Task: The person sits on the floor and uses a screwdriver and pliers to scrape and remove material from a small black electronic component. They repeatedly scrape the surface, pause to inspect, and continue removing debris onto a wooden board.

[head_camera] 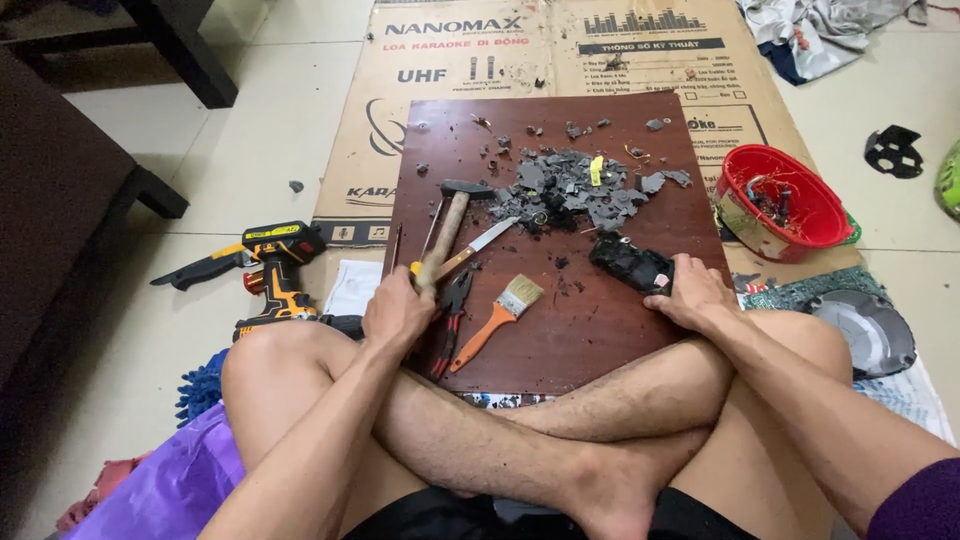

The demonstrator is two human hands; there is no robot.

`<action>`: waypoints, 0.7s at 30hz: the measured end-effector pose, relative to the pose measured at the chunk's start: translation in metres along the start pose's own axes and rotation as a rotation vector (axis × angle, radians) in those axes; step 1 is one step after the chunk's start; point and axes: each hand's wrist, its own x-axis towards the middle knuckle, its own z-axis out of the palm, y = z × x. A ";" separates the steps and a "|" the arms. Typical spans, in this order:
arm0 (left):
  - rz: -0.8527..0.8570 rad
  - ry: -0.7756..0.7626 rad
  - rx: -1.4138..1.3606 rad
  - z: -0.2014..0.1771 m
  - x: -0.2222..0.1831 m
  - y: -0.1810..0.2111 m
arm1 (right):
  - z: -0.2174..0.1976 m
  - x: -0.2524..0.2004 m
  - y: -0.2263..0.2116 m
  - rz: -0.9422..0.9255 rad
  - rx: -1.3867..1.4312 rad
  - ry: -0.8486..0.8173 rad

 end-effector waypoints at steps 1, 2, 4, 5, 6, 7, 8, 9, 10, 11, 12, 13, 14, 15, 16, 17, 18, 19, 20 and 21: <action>0.000 -0.004 0.000 0.000 0.000 0.000 | 0.003 0.000 0.000 0.003 -0.001 -0.002; -0.013 0.040 -0.021 -0.002 0.001 0.000 | 0.006 0.000 -0.001 -0.013 -0.014 -0.014; -0.024 0.082 -0.040 -0.005 -0.005 0.007 | 0.012 0.004 0.001 -0.026 -0.026 -0.025; 0.006 0.065 -0.001 -0.007 -0.011 0.015 | 0.016 0.007 0.003 -0.022 -0.043 -0.033; 0.034 0.048 0.039 -0.009 -0.018 0.021 | 0.021 0.009 0.005 -0.020 -0.061 -0.043; 0.034 0.047 0.040 -0.002 -0.025 0.022 | 0.021 0.009 0.007 -0.020 -0.060 -0.045; 0.091 -0.023 0.234 0.005 -0.032 0.022 | 0.020 0.010 0.007 -0.018 -0.054 -0.053; 0.149 -0.093 0.428 0.011 -0.039 0.022 | 0.020 0.011 0.007 -0.017 -0.047 -0.061; 0.149 -0.089 0.427 0.032 -0.023 0.006 | 0.016 0.009 0.005 -0.018 -0.047 -0.057; 0.212 -0.013 0.539 0.053 -0.008 -0.009 | 0.012 0.008 0.004 -0.055 -0.050 -0.088; 0.276 0.061 0.650 0.075 0.007 -0.025 | 0.009 0.005 0.003 -0.088 -0.054 -0.122; 0.277 0.061 0.650 0.087 0.010 -0.031 | 0.005 0.000 0.002 -0.087 -0.053 -0.121; 0.329 0.240 0.737 0.098 0.013 -0.036 | 0.001 -0.005 0.000 -0.129 -0.070 -0.150; 0.378 0.422 0.820 0.110 0.016 -0.041 | -0.004 -0.009 -0.001 -0.171 -0.087 -0.179; 0.381 0.422 0.820 0.107 0.014 -0.038 | -0.007 -0.013 -0.003 -0.168 -0.085 -0.178; 0.401 0.441 0.817 0.104 0.012 -0.036 | -0.011 -0.016 -0.004 -0.189 -0.114 -0.200; 0.422 0.458 0.813 0.102 0.010 -0.032 | -0.015 -0.021 -0.005 -0.207 -0.143 -0.223; 0.427 0.457 0.812 0.095 0.009 -0.030 | -0.016 -0.024 -0.006 -0.201 -0.141 -0.223; 0.416 0.343 0.759 0.087 0.009 -0.029 | -0.017 -0.026 -0.008 -0.226 -0.143 -0.227; 0.403 0.231 0.705 0.080 0.009 -0.028 | -0.018 -0.028 -0.010 -0.250 -0.145 -0.230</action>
